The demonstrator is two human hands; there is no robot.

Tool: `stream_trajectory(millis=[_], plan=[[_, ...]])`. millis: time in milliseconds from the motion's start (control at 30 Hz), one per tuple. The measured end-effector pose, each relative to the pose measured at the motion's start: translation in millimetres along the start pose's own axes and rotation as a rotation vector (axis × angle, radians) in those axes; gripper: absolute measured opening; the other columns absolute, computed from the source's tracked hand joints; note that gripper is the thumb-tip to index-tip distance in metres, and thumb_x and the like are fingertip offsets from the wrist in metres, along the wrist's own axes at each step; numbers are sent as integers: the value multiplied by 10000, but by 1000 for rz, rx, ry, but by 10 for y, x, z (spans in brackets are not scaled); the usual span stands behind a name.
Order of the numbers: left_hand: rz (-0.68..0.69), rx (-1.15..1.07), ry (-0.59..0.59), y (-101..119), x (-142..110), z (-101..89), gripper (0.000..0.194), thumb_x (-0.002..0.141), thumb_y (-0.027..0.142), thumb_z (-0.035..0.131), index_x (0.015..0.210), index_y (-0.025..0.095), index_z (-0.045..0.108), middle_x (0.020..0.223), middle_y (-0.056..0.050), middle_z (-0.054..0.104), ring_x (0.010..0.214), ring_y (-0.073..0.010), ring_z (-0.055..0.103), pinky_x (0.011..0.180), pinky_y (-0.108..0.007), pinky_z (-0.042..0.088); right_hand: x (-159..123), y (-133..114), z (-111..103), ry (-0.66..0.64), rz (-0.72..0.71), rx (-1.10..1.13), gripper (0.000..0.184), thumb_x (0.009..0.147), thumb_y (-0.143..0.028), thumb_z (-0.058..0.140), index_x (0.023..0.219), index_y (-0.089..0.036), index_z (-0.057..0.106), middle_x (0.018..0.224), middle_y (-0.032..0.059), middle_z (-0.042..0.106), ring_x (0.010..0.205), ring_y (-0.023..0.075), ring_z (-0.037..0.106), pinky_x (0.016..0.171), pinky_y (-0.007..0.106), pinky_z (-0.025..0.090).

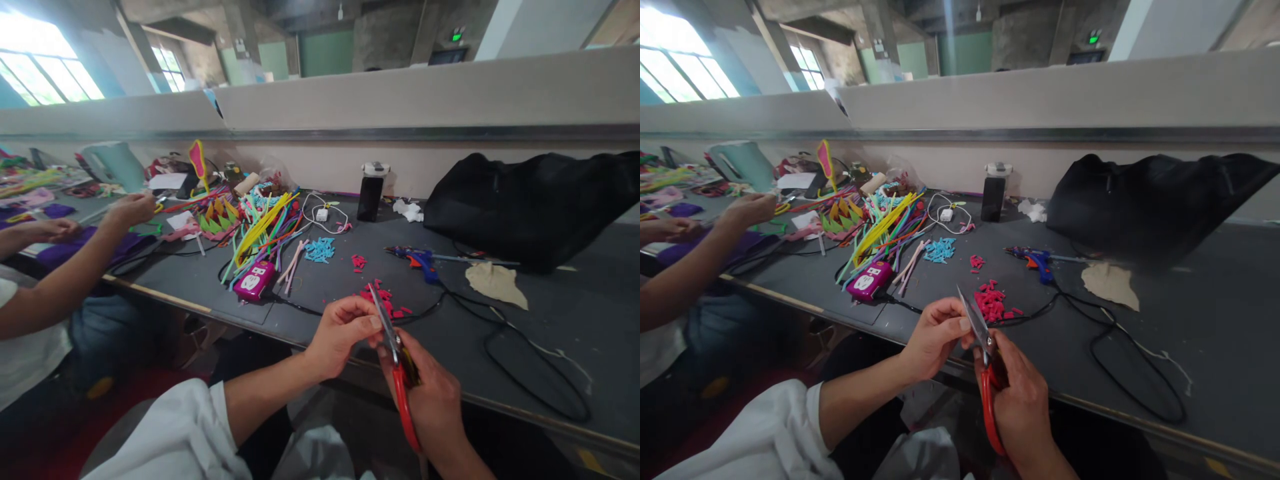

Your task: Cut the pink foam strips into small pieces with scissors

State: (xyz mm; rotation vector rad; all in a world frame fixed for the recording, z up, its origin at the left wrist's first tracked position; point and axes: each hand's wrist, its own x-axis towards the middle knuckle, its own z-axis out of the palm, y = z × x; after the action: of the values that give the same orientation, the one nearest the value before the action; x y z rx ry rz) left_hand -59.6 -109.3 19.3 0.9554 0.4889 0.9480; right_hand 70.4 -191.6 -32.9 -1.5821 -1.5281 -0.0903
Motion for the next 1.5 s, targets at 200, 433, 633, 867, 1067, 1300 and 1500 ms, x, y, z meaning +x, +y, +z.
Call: stream_trajectory(millis=[200, 433, 633, 867, 1067, 1300, 1500], plan=[[-77, -66, -41, 15, 45, -25, 170, 686, 253, 739, 697, 134, 618, 552, 17, 589, 472, -72, 485, 554, -232, 393, 121, -35, -78, 3, 77, 47, 342, 872, -453, 557, 1044, -177, 665, 889, 48, 753, 692, 173, 720, 647, 250, 568], [-336, 10, -160, 10, 102, -73, 123, 622, 213, 686, 677, 135, 608, 499, 21, 565, 452, -83, 497, 500, -215, 366, 220, -58, -247, -10, 153, 159, 318, 869, -400, 579, 1126, -221, 629, 871, -1, 707, 672, 125, 671, 637, 209, 535], [-481, 228, -263, -46, 106, -72, 117, 600, 230, 660, 654, 136, 616, 496, 28, 564, 457, -78, 499, 474, -194, 355, 221, -37, -249, -12, 112, 198, 273, 872, -374, 576, 1095, -221, 612, 912, 2, 703, 784, 130, 681, 726, 211, 530], [-132, 503, -263, -44, 89, -66, 90, 686, 227, 636, 709, 143, 610, 642, 15, 577, 580, -81, 495, 575, -206, 399, 243, 16, -264, -26, 183, 72, 288, 857, -438, 548, 1034, -224, 622, 863, 9, 708, 748, 157, 691, 714, 246, 533], [379, 990, -318, -30, 67, -70, 84, 734, 153, 574, 730, 141, 656, 650, 1, 613, 609, -96, 521, 620, -211, 400, 270, 20, -248, -38, 214, 50, 327, 837, -459, 531, 1019, -209, 637, 911, 38, 735, 782, 180, 704, 748, 270, 540], [309, 1049, -300, -111, 49, -91, 77, 700, 138, 582, 717, 150, 656, 641, 11, 624, 597, -95, 542, 588, -196, 390, 242, 4, -233, -53, 222, 54, 338, 831, -466, 541, 1029, -213, 647, 962, 45, 741, 810, 195, 709, 762, 293, 545], [117, 609, -159, -15, 47, -64, 27, 706, 165, 640, 716, 140, 640, 656, 9, 603, 606, -84, 521, 602, -197, 409, 189, -16, -222, -82, 237, 158, 352, 888, -457, 505, 1122, -211, 597, 977, 46, 717, 787, 170, 703, 678, 255, 552]])
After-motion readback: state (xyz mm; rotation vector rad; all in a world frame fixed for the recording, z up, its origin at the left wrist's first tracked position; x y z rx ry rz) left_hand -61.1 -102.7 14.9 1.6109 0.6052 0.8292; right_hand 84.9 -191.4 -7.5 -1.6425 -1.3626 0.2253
